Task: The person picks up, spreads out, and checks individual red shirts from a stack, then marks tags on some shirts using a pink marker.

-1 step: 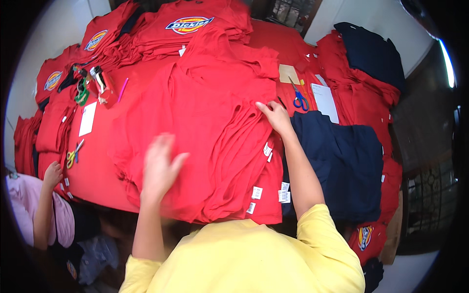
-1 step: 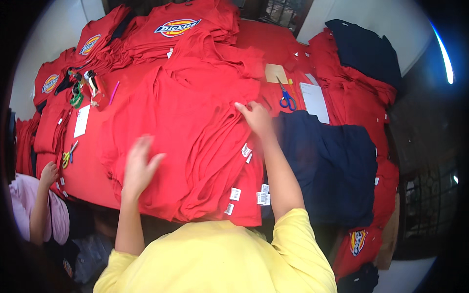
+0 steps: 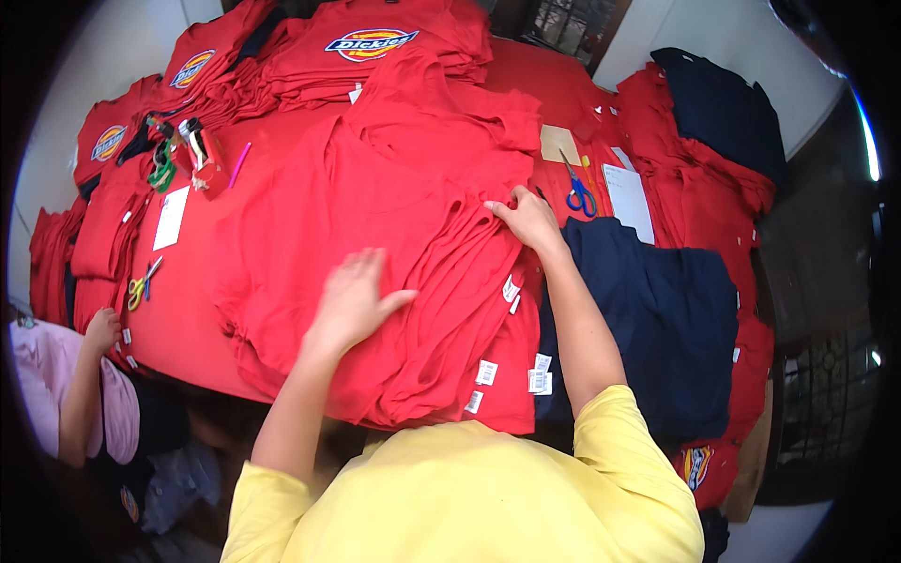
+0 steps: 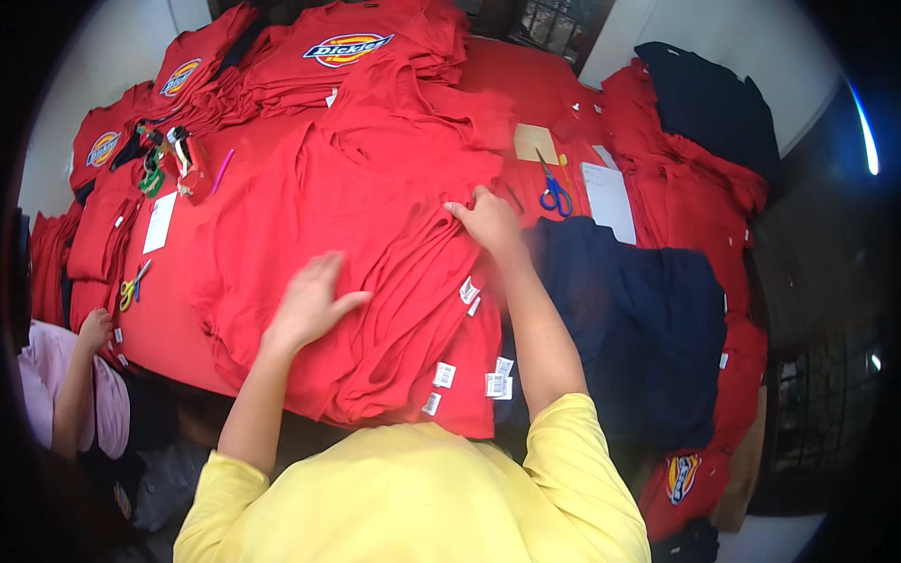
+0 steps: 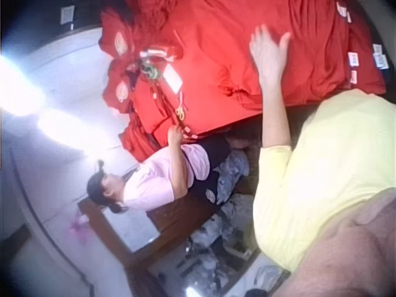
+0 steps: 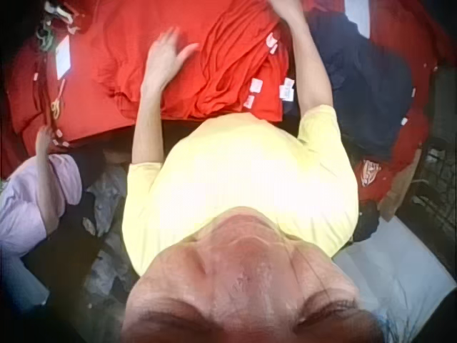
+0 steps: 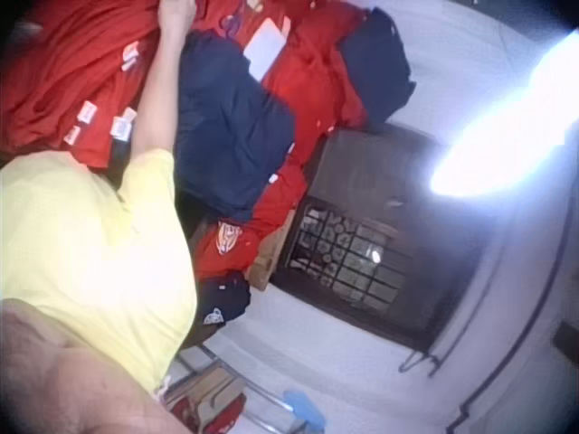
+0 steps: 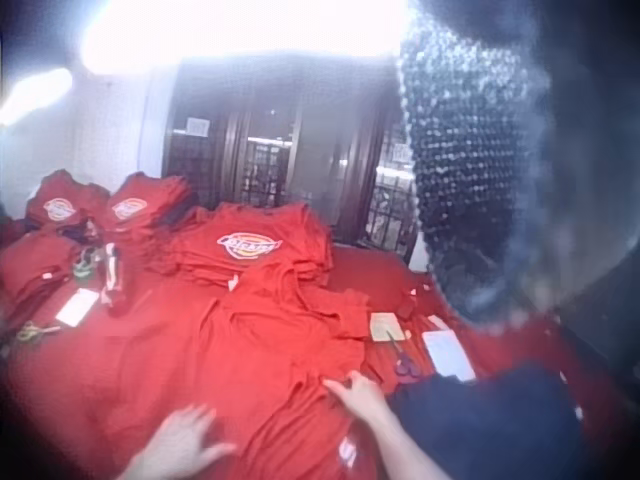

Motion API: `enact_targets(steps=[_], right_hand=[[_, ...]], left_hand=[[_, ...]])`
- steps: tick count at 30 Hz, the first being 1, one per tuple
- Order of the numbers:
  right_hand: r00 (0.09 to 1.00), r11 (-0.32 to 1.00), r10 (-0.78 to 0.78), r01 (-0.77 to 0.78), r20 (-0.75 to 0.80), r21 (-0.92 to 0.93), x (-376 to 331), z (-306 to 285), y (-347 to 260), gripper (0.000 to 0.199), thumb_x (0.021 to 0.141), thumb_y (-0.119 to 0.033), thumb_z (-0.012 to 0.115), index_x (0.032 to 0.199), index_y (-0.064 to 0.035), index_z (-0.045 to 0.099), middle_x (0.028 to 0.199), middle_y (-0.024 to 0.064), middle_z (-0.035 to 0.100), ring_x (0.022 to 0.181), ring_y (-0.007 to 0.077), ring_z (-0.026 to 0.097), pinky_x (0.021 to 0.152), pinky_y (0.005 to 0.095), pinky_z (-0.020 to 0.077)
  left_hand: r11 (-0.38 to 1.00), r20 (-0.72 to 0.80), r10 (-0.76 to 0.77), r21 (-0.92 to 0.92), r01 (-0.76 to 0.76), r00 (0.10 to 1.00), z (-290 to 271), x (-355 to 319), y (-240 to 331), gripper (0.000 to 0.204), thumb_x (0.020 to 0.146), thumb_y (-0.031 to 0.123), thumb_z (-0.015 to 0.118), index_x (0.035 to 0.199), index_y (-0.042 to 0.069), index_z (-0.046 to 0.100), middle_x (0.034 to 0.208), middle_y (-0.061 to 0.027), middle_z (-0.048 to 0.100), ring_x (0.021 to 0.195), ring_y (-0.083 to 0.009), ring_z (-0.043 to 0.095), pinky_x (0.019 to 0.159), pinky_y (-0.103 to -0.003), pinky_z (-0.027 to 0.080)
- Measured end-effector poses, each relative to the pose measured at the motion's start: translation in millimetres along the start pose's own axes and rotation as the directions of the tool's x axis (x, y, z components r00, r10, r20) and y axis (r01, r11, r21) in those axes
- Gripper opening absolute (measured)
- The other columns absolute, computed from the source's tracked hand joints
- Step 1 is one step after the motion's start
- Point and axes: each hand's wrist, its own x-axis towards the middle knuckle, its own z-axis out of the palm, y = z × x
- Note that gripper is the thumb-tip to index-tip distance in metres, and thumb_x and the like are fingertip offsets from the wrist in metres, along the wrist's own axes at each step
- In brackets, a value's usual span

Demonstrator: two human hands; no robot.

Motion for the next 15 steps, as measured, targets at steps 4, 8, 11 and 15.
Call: enact_targets(steps=[4, 8, 11, 15], right_hand=[[0.971, 0.967, -0.24, 0.239, 0.003, -0.088, 7.4, -21.4, 10.6, 0.051, 0.08, -0.032, 0.072, 0.115, 0.0002, 0.056, 0.106, 0.0193, 0.066, 0.103, 0.0359, 0.062, 0.086, 0.0438, 0.0483], [0.795, 0.739, -0.607, 0.562, 0.005, 0.371, 0.7, -30.0, -38.3, 0.04, 0.083, -0.012, 0.067, 0.119, 0.0003, 0.055, 0.114, 0.016, 0.065, 0.103, 0.0242, 0.064, 0.088, 0.0351, 0.0494], [0.716, 0.524, -0.698, 0.49, 0.022, 0.696, 7.3, -23.4, -58.1, 0.028, 0.089, -0.012, 0.062, 0.114, 0.0006, 0.059, 0.1, 0.006, 0.065, 0.086, 0.0107, 0.06, 0.078, 0.027, 0.0497], [0.78, 0.701, -0.597, 0.39, 0.19, 0.597, 16.6, -25.2, -43.6, 0.043, 0.087, -0.033, 0.066, 0.12, -0.0049, 0.06, 0.11, 0.0161, 0.067, 0.109, 0.0244, 0.062, 0.093, 0.0365, 0.046]], left_hand=[[0.985, 0.121, -0.103, -0.123, 0.118, 0.987, 38.1, 61.0, 73.6, 0.114, 0.072, 0.078, 0.057, 0.151, 0.005, 0.018, 0.153, -0.0287, 0.017, 0.142, -0.0452, 0.015, 0.114, -0.056, 0.013], [0.9, -0.01, -0.204, -0.395, 0.183, 0.979, 55.9, 85.7, 108.3, 0.111, 0.069, 0.071, 0.066, 0.148, 0.005, 0.025, 0.149, -0.0301, 0.025, 0.14, -0.043, 0.022, 0.114, -0.055, 0.016], [0.658, -0.213, -0.376, -0.747, 0.097, 0.902, 61.5, 93.2, 78.6, 0.071, 0.079, 0.043, 0.07, 0.134, 0.005, 0.045, 0.124, -0.026, 0.057, 0.121, -0.0402, 0.051, 0.1, -0.046, 0.039], [0.659, -0.361, -0.444, -0.751, 0.026, 0.82, 70.0, 76.5, 41.2, 0.049, 0.086, 0.028, 0.066, 0.126, 0.003, 0.052, 0.112, -0.0228, 0.065, 0.111, -0.0382, 0.06, 0.09, -0.042, 0.048]])
